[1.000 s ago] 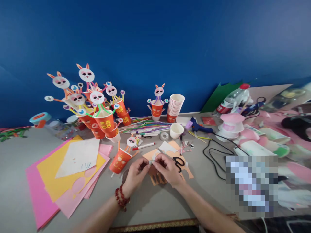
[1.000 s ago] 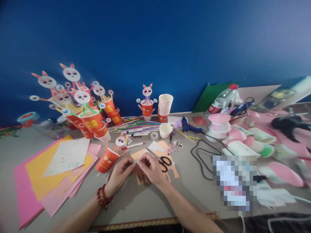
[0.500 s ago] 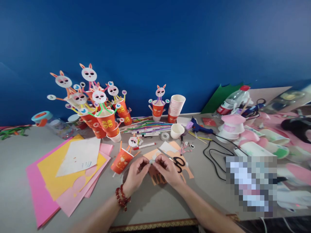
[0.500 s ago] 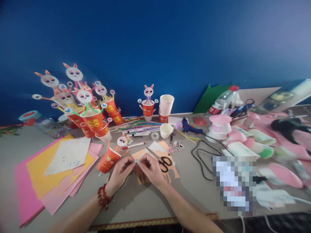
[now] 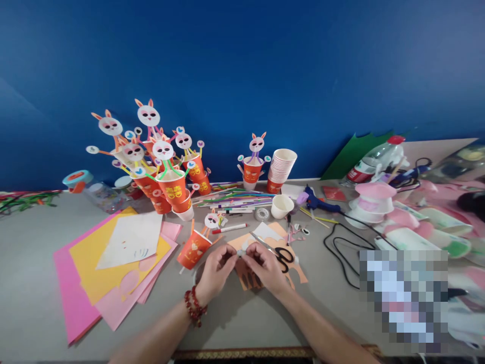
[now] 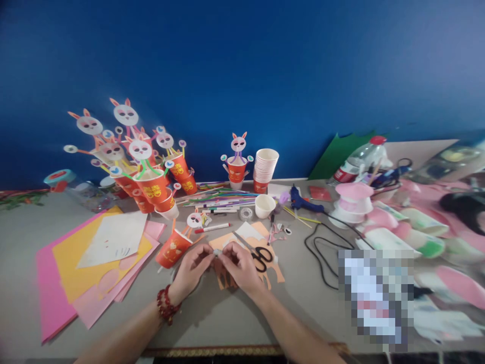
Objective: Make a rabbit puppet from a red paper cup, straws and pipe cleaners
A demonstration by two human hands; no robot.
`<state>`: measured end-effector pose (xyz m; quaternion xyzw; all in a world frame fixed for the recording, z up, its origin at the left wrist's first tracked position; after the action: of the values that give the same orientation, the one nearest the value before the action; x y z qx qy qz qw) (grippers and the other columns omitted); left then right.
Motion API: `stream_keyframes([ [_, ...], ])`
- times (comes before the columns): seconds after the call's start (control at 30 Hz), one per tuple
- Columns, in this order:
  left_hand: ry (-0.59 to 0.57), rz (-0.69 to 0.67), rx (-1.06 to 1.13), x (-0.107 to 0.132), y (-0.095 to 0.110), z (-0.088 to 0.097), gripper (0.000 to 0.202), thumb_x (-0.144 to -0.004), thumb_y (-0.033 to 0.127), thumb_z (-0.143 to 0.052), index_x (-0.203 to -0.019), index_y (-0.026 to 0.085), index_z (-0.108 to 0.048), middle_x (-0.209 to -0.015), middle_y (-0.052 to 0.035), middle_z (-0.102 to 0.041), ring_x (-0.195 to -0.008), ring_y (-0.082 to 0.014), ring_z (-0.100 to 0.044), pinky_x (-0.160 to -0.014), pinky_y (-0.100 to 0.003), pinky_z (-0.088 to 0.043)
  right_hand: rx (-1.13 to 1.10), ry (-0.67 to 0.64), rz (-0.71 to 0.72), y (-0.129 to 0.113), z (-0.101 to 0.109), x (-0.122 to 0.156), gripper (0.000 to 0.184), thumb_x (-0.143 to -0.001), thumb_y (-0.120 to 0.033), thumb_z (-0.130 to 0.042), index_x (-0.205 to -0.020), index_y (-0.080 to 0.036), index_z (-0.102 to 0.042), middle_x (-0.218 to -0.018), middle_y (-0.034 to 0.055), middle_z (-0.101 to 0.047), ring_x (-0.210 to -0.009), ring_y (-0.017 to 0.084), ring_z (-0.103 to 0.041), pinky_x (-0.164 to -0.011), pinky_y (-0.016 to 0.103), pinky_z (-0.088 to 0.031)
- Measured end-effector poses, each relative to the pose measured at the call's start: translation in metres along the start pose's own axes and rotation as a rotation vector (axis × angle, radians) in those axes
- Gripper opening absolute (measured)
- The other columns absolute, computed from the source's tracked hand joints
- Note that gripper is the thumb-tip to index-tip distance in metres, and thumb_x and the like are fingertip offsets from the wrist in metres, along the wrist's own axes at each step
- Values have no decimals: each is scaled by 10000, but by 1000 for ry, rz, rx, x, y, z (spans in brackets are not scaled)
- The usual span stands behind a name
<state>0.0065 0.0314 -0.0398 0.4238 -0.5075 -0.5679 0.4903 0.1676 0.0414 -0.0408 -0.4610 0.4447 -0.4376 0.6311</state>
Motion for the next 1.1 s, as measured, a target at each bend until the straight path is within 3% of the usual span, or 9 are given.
stream_keyframes([
  [0.57,-14,-32,-72,0,5,-1,143,-875,257,-546,-768,166,-569,-716,-4,-541,-661,-132,-478,-616,-232,-393,-32,-5,-72,4,1,-1,303,-885,-465,-608,-736,-211,-540,-629,-22,-506,-555,137,-465,-512,242,-394],
  [1.1,10,-21,-32,0,-1,-2,139,-880,245,-545,-774,160,-572,-725,-7,-550,-662,-132,-485,-607,-224,-394,44,-17,25,0,1,-1,265,-928,-381,-550,-738,-197,-530,-648,-19,-502,-583,136,-464,-550,243,-377],
])
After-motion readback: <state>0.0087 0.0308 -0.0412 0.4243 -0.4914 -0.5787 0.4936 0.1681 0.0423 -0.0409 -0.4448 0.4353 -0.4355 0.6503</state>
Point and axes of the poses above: each hand's wrist, its own x-axis away from the middle knuckle, its own z-axis out of the back of the hand, y = z × x, the point moved 3 cm from there along -x, towards the middle knuckle
